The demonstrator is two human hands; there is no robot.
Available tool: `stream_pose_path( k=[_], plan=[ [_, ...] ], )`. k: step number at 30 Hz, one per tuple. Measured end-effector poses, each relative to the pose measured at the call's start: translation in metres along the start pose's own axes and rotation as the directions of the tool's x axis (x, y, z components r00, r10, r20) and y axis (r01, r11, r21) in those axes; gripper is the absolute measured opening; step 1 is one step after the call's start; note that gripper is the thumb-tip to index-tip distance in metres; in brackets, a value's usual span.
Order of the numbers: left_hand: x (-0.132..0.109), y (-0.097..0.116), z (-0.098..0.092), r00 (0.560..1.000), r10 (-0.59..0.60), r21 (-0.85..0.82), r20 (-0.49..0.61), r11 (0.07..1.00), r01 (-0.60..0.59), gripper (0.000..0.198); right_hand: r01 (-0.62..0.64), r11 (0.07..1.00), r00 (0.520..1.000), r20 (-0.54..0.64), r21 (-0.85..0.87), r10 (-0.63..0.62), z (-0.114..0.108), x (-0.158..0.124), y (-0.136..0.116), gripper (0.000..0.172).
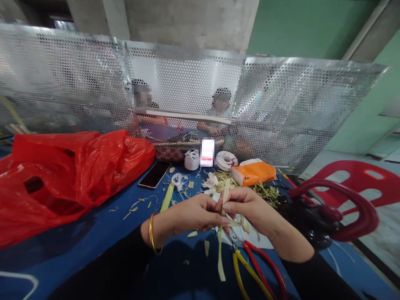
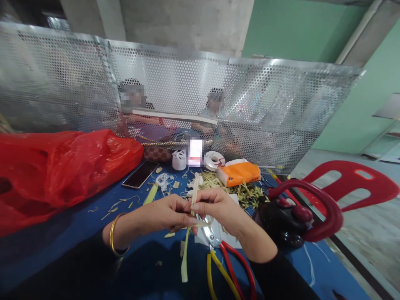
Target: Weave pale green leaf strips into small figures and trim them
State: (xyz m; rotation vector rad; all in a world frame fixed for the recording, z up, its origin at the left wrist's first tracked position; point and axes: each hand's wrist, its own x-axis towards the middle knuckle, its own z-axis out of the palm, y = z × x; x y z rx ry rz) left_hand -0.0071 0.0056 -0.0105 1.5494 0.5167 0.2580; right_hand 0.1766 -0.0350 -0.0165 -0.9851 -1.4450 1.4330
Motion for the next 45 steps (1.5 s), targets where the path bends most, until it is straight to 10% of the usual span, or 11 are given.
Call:
stream_pose_path(
  k=[11, 28, 37, 45],
  plan=[
    [0.005, -0.003, 0.001, 0.993, -0.025, 0.036, -0.118, 0.999, 0.03, 0.026, 0.027, 0.999, 0.984, -0.174, -0.04, -0.034, 0.014, 0.005, 0.002, 0.026],
    [0.006, -0.003, 0.006, 0.974, 0.057, 0.174, -0.218, 0.985, -0.018, 0.029, 0.082, 0.87, 0.82, -0.463, -0.486, -0.336, 0.032, 0.007, 0.011, 0.024],
    [0.011, -0.006, 0.003, 0.954, -0.025, -0.152, -0.298, 0.988, -0.021, 0.036, 0.079, 0.954, 0.887, -0.417, -0.288, -0.199, 0.01, 0.009, 0.004, 0.035],
    [0.011, -0.005, 0.001, 0.931, -0.062, -0.214, -0.36, 0.977, -0.018, 0.037, 0.06, 0.808, 0.957, -0.197, -0.586, -0.214, -0.002, 0.001, -0.008, 0.015]
  ],
)
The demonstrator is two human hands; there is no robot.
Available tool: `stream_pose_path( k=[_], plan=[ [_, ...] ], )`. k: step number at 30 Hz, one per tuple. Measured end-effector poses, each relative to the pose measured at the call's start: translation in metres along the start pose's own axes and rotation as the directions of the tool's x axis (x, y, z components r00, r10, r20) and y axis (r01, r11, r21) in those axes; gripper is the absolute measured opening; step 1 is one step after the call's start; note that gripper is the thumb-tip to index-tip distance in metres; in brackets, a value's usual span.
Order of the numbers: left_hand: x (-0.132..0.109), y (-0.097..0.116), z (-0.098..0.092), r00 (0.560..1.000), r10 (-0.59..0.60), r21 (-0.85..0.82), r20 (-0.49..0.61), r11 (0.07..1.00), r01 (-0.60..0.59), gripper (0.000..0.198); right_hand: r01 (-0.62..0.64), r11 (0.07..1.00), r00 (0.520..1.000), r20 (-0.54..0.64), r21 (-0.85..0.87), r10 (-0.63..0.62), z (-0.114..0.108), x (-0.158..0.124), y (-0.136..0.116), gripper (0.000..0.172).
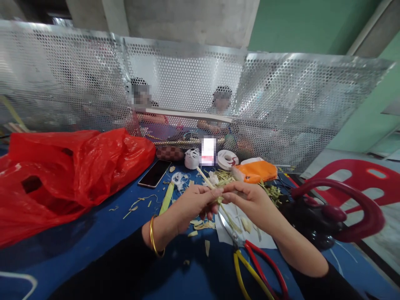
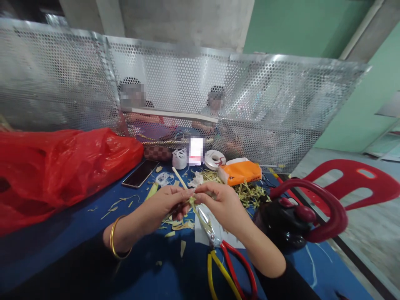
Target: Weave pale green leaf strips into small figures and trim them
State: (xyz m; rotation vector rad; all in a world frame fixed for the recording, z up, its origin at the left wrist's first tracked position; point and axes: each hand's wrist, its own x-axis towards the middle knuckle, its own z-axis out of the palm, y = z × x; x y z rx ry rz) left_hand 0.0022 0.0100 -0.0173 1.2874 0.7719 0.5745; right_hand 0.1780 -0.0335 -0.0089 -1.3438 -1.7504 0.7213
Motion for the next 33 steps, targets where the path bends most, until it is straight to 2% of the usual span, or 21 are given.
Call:
stream_pose_path(
  k=[3, 7, 10, 14, 16, 20, 22, 25, 27, 30, 32, 33],
  plan=[
    [0.0, 0.0, 0.002, 0.999, -0.004, 0.05, -0.052, 0.999, 0.006, 0.026, 0.027, 0.997, 0.996, -0.077, -0.074, -0.033, 0.004, 0.0, 0.004, 0.016],
    [0.0, -0.002, 0.002, 0.999, 0.008, 0.039, -0.035, 0.999, -0.006, 0.02, 0.088, 0.979, 0.978, -0.171, -0.183, -0.119, 0.013, -0.001, 0.008, 0.016],
    [0.0, -0.002, 0.001, 0.999, 0.021, 0.007, -0.029, 1.0, -0.021, 0.022, 0.149, 0.966, 0.956, -0.218, -0.213, -0.196, 0.018, -0.002, 0.009, 0.02],
    [-0.002, 0.002, 0.0, 0.998, 0.008, -0.115, -0.063, 0.993, -0.015, 0.031, 0.195, 0.959, 0.93, -0.272, -0.203, -0.247, 0.015, 0.001, 0.012, 0.017],
    [-0.004, 0.005, 0.0, 0.997, 0.003, -0.163, -0.074, 0.986, -0.016, 0.032, 0.213, 0.951, 0.896, -0.343, -0.225, -0.282, 0.01, 0.002, 0.012, 0.02],
    [-0.006, 0.01, 0.0, 0.996, 0.001, -0.212, -0.092, 0.977, -0.021, 0.035, 0.226, 0.926, 0.791, -0.499, -0.302, -0.356, 0.005, 0.0, 0.008, 0.015],
    [-0.006, 0.011, -0.001, 0.995, 0.011, -0.224, -0.099, 0.974, -0.033, 0.033, 0.241, 0.9, 0.784, -0.474, -0.363, -0.401, 0.005, -0.002, 0.006, 0.012],
    [-0.006, 0.01, -0.001, 0.991, 0.046, -0.213, -0.128, 0.974, -0.073, 0.034, 0.266, 0.872, 0.823, -0.374, -0.411, -0.427, 0.008, -0.006, 0.004, 0.01],
    [-0.005, 0.009, 0.001, 0.986, 0.061, -0.18, -0.155, 0.98, -0.089, 0.036, 0.278, 0.867, 0.818, -0.371, -0.414, -0.44, 0.011, -0.007, 0.004, 0.008],
    [-0.003, 0.004, 0.006, 0.989, 0.096, -0.012, -0.112, 0.995, -0.098, 0.03, 0.29, 0.828, 0.775, -0.39, -0.48, -0.497, 0.015, -0.008, 0.004, 0.013],
    [-0.002, -0.001, 0.008, 0.991, 0.12, 0.102, -0.055, 0.988, -0.113, 0.023, 0.323, 0.804, 0.797, -0.315, -0.5, -0.516, 0.019, -0.007, 0.003, 0.018],
    [-0.001, -0.004, 0.009, 0.995, 0.089, 0.145, -0.038, 0.986, -0.083, 0.02, 0.347, 0.806, 0.818, -0.265, -0.48, -0.51, 0.021, -0.007, 0.002, 0.018]
  ],
)
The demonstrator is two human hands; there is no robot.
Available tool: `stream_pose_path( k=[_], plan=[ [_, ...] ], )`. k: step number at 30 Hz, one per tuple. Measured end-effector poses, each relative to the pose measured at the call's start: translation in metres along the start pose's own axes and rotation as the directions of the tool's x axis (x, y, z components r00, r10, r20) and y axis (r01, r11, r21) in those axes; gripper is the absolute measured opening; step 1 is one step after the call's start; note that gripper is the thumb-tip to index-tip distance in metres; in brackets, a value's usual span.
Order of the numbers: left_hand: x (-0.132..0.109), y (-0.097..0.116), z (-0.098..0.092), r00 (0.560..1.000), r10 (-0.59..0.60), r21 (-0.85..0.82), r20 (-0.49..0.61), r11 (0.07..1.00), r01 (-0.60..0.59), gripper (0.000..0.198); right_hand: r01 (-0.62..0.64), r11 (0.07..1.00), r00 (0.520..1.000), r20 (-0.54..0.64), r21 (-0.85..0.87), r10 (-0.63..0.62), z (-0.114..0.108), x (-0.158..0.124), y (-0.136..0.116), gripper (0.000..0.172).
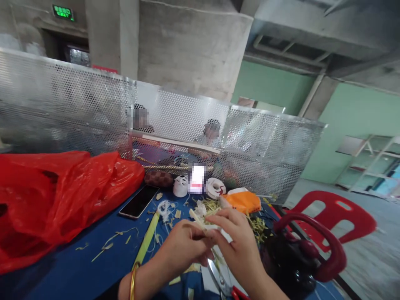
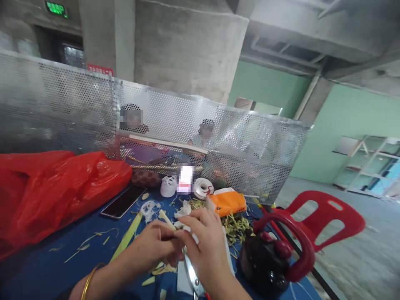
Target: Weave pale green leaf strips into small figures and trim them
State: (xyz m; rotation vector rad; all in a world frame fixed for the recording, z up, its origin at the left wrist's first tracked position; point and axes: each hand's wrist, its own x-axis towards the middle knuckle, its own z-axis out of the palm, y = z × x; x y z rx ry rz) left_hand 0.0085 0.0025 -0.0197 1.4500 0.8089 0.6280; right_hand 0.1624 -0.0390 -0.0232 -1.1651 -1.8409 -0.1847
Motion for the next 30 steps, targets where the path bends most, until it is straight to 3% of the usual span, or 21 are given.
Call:
stream_pose_path(
  k=[3, 6, 9, 12, 14, 19, 25, 30],
  plan=[
    [0.001, -0.005, 0.0, 0.998, -0.036, 0.008, 0.047, 0.999, 0.036, 0.016, -0.023, 0.994, 0.993, 0.117, 0.108, 0.01, 0.003, 0.002, -0.005, 0.015],
    [0.0, -0.004, -0.004, 0.997, 0.005, -0.037, 0.076, 0.999, -0.003, 0.015, -0.114, 0.975, 0.977, 0.202, 0.189, 0.075, 0.001, 0.005, -0.007, 0.014],
    [-0.003, 0.001, -0.007, 0.992, 0.045, -0.027, 0.119, 0.999, -0.042, 0.012, -0.227, 0.933, 0.93, 0.345, 0.28, 0.123, -0.005, 0.008, -0.006, 0.013],
    [-0.005, 0.003, -0.005, 0.993, -0.011, 0.023, 0.116, 1.0, 0.008, 0.012, -0.282, 0.904, 0.899, 0.418, 0.321, 0.132, -0.008, 0.01, -0.005, 0.018],
    [-0.005, 0.004, -0.002, 0.993, -0.073, 0.015, 0.089, 0.997, 0.071, 0.013, -0.316, 0.894, 0.901, 0.397, 0.317, 0.178, -0.006, 0.009, -0.004, 0.021],
    [-0.002, 0.003, 0.002, 0.995, -0.096, -0.031, 0.02, 0.995, 0.097, 0.018, -0.391, 0.854, 0.913, 0.257, 0.342, 0.316, 0.003, 0.006, -0.004, 0.017],
    [-0.005, 0.006, 0.002, 0.995, -0.096, 0.002, 0.023, 0.995, 0.096, 0.021, -0.376, 0.861, 0.926, 0.167, 0.343, 0.338, 0.007, 0.003, -0.008, 0.019],
    [-0.006, 0.005, 0.002, 0.992, -0.095, -0.016, 0.081, 0.995, 0.097, 0.013, -0.315, 0.9, 0.948, 0.14, 0.301, 0.285, 0.01, -0.003, -0.012, 0.02]
  ],
)
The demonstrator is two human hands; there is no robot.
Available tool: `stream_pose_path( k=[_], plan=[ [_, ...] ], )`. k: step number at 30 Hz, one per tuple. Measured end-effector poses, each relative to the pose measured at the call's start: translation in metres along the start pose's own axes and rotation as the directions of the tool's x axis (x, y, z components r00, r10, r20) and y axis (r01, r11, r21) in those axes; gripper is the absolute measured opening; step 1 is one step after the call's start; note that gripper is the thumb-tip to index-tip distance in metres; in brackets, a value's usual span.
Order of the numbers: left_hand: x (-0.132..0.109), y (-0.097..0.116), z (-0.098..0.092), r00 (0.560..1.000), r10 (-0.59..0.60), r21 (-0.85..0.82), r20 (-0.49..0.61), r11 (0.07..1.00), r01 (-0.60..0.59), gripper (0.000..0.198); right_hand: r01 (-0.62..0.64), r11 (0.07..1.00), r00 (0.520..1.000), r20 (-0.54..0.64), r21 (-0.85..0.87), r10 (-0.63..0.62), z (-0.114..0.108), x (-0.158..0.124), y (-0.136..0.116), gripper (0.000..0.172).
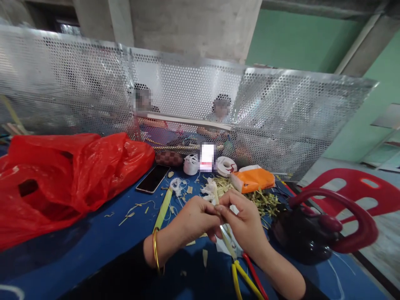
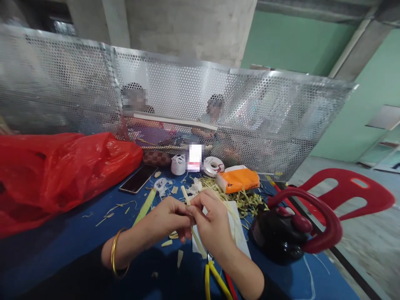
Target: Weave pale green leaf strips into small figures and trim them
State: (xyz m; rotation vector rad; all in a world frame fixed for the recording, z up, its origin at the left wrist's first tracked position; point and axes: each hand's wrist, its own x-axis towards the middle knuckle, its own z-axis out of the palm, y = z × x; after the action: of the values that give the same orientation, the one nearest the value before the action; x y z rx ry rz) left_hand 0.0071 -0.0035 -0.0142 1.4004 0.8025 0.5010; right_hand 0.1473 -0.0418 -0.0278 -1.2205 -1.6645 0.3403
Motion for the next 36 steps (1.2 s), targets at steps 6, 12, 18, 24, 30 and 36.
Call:
stream_pose_path(
  k=[6, 12, 18, 24, 30, 36],
  plan=[
    [0.004, -0.005, -0.001, 0.999, -0.026, -0.058, 0.04, 0.998, 0.028, 0.012, 0.011, 1.0, 1.0, 0.026, -0.013, -0.011, 0.001, 0.001, 0.003, 0.02],
    [0.008, -0.004, -0.005, 0.999, -0.033, -0.228, -0.027, 0.973, 0.026, 0.035, -0.075, 0.997, 0.985, 0.158, 0.003, 0.073, -0.025, 0.017, 0.012, 0.022],
    [0.007, -0.003, -0.011, 0.997, -0.03, -0.247, -0.075, 0.969, 0.011, 0.034, -0.012, 0.993, 0.963, 0.267, -0.121, 0.044, -0.041, 0.021, 0.016, 0.013],
    [0.007, -0.004, -0.009, 0.997, -0.048, -0.22, -0.064, 0.975, 0.033, 0.025, 0.086, 0.956, 0.988, 0.146, -0.279, -0.047, -0.03, 0.017, 0.013, 0.018],
    [0.006, 0.001, -0.011, 0.988, -0.062, -0.312, -0.139, 0.95, 0.016, 0.024, 0.111, 0.929, 0.991, -0.03, -0.354, -0.13, -0.029, 0.017, 0.019, 0.014],
    [0.005, 0.005, -0.015, 0.973, -0.005, -0.425, -0.231, 0.9, -0.097, 0.023, -0.016, 0.958, 0.994, -0.104, -0.287, -0.014, -0.038, 0.019, 0.022, 0.024]
  ],
)
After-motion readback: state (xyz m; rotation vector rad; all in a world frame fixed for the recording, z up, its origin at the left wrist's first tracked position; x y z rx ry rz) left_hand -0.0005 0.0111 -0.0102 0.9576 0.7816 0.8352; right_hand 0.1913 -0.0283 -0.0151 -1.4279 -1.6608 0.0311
